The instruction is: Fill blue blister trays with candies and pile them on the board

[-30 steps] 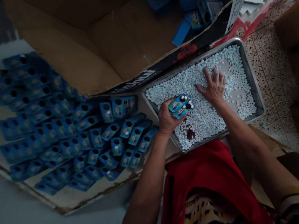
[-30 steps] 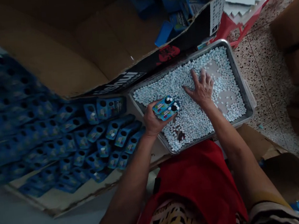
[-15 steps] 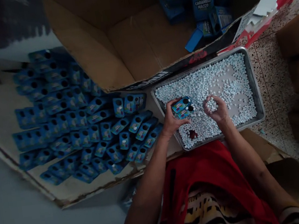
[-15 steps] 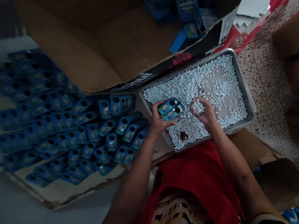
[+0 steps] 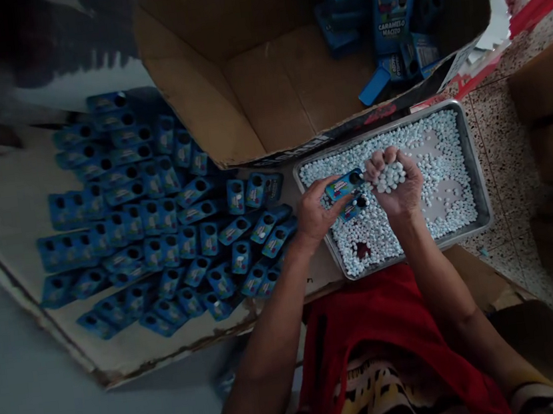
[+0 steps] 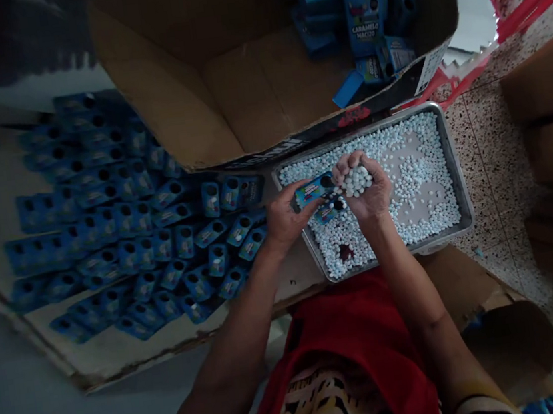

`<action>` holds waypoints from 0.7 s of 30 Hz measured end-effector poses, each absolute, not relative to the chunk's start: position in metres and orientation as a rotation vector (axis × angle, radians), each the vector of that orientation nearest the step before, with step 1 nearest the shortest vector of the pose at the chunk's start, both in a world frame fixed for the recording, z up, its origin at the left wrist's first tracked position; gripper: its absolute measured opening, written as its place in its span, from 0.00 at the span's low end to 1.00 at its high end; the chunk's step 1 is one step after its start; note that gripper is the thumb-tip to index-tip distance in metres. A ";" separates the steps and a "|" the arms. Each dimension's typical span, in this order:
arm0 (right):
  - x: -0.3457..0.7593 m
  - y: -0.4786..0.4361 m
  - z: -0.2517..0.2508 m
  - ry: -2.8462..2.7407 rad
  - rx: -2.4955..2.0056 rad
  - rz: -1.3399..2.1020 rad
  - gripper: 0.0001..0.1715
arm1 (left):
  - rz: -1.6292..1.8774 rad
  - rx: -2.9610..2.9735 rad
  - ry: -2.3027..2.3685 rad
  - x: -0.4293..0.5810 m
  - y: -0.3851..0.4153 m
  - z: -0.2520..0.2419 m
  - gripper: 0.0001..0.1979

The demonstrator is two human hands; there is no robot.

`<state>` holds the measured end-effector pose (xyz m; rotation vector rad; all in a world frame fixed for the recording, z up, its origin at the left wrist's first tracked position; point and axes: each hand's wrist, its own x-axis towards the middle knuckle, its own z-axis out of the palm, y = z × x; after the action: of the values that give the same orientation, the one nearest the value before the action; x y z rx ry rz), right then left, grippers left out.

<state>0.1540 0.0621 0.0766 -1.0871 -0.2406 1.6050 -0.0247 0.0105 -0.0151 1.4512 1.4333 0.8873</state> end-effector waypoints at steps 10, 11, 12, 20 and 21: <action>0.154 0.072 0.077 -0.741 -1.082 1.346 0.24 | 0.859 1.723 1.351 -0.014 0.032 -0.005 0.25; 0.156 0.072 0.074 -0.737 -1.109 1.335 0.23 | 0.852 1.725 1.353 -0.012 0.032 -0.006 0.25; 0.158 0.072 0.072 -0.727 -1.142 1.325 0.22 | 0.845 1.726 1.354 -0.010 0.033 -0.007 0.25; 0.161 0.071 0.073 -0.703 -1.217 1.201 0.31 | 0.764 1.697 1.331 0.001 0.041 -0.011 0.26; 0.161 0.070 0.073 -0.720 -1.187 1.198 0.31 | 0.745 1.701 1.325 0.002 0.043 -0.012 0.26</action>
<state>0.1610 0.0702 0.0726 -1.1874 -0.7198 1.1979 0.0015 0.0426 -0.0122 1.7014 1.3254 0.7449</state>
